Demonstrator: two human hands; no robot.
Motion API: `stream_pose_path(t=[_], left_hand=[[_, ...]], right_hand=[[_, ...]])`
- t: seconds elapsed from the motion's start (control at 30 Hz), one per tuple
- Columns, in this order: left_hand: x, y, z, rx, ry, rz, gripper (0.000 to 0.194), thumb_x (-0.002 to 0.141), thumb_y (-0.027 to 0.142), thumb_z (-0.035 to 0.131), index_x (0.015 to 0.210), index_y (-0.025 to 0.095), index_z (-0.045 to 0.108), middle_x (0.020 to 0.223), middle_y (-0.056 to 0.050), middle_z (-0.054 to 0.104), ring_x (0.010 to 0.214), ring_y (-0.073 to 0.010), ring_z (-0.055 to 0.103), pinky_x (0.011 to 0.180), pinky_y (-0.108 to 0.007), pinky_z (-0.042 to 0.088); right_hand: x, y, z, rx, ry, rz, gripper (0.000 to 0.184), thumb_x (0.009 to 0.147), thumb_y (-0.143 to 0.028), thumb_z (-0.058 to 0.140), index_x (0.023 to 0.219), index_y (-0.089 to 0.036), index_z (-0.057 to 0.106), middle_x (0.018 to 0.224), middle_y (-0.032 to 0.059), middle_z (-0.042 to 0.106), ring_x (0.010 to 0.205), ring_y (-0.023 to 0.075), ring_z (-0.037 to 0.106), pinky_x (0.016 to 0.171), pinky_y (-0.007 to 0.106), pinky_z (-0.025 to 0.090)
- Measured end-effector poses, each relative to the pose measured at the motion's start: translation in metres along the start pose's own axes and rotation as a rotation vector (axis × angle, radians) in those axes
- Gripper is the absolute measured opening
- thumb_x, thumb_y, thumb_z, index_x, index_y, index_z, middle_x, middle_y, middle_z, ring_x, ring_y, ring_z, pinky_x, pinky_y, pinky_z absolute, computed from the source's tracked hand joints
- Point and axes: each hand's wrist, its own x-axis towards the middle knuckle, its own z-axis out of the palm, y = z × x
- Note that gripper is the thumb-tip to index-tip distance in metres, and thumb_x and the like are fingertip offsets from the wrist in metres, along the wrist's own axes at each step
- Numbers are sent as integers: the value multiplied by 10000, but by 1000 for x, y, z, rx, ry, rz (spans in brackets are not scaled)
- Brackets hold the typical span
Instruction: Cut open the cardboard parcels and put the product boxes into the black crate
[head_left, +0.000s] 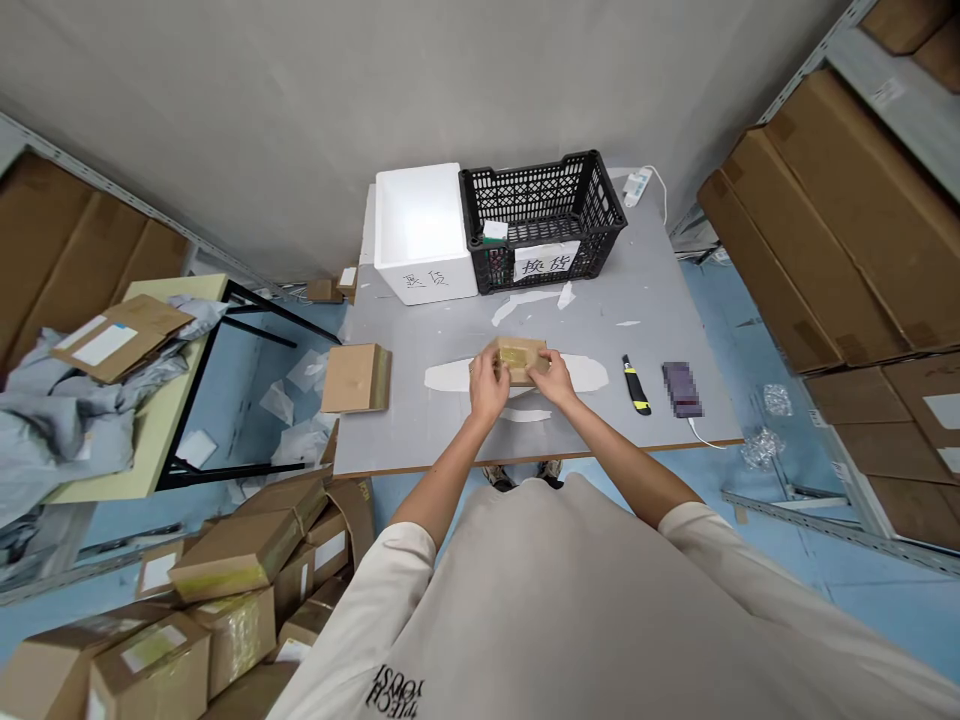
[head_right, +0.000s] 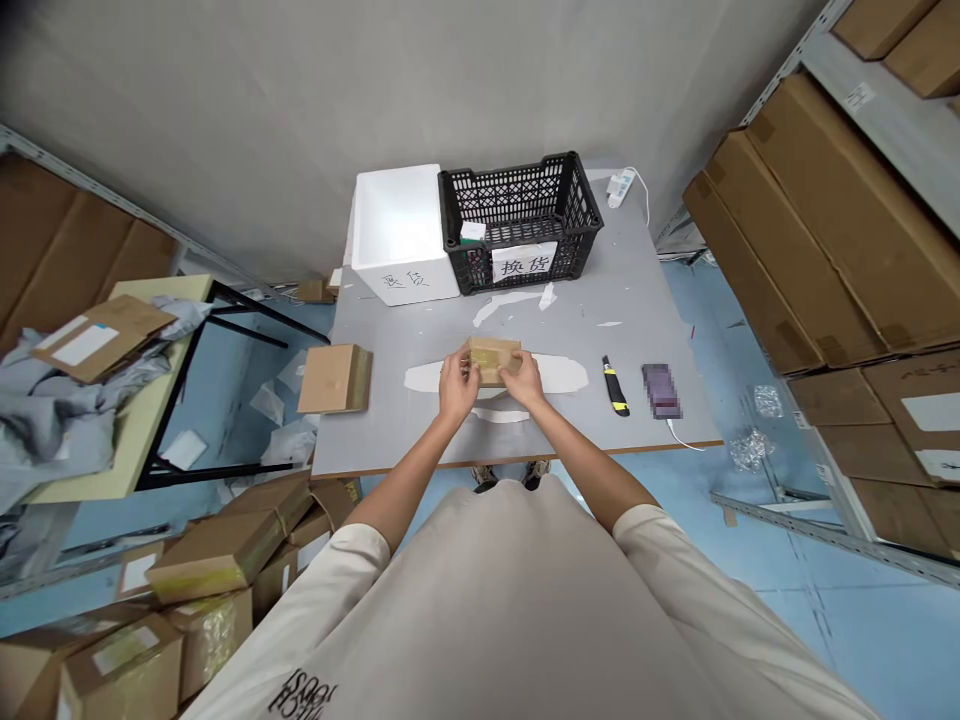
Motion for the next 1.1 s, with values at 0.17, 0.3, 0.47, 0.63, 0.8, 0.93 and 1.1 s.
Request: stream_pose_path(t=[0.17, 0.3, 0.47, 0.63, 0.8, 0.93, 1.1], left_hand=[[1, -7, 18, -123, -52, -52, 404, 981, 292, 545, 1381, 239, 548, 1285, -118, 584, 1103, -236, 625, 974, -388, 520], [-1, -10, 38, -174, -121, -62, 404, 990, 311, 541, 1387, 238, 557, 1331, -127, 572, 1117, -233, 631, 981, -384, 518], [4, -9, 48, -123, -144, -30, 421, 1002, 355, 541, 1409, 250, 561, 1295, -119, 588, 1162, -252, 612, 1047, -400, 482], [10, -7, 47, -50, -132, -9, 417, 1005, 344, 525, 1407, 247, 570, 1291, -129, 594, 1212, -282, 581, 1091, -436, 447], [9, 6, 38, 32, -81, 59, 331, 1003, 285, 500, 1300, 249, 642, 1345, -128, 580, 1302, -308, 528, 1127, -463, 406], [5, 24, 32, 18, -148, 178, 337, 1035, 312, 450, 1323, 253, 618, 1340, -122, 609, 1302, -293, 536, 1130, -450, 403], [-2, 16, 19, 144, -94, 120, 468, 974, 408, 582, 1394, 204, 553, 1407, -184, 551, 1362, -377, 465, 1154, -532, 363]], right_hand=[[4, -5, -30, -118, 77, -125, 423, 794, -308, 659, 1214, -256, 648, 1331, 105, 592, 1251, 304, 566, 1132, 469, 442], [7, 5, -53, -133, 76, -180, 377, 838, -258, 595, 1204, -247, 687, 1318, 109, 607, 1246, 294, 575, 1143, 465, 439], [10, 20, -64, -49, 81, -193, 413, 860, -327, 611, 1260, -232, 649, 1310, 106, 645, 1220, 271, 598, 1109, 439, 465], [10, 21, -64, 33, 160, -71, 486, 799, -428, 716, 1222, -208, 620, 1216, 117, 670, 1085, 257, 638, 1004, 408, 523], [5, 18, -60, 11, 200, -87, 388, 861, -511, 656, 1094, -202, 680, 1168, 121, 644, 1018, 249, 636, 1002, 415, 512], [4, 7, -45, 99, 41, -204, 442, 994, -567, 455, 1056, -233, 737, 1147, 102, 649, 1100, 243, 628, 1009, 391, 505], [5, 9, -20, 29, -164, -181, 355, 957, -538, 557, 1065, -275, 771, 1286, 92, 631, 1294, 265, 541, 1139, 441, 419]])
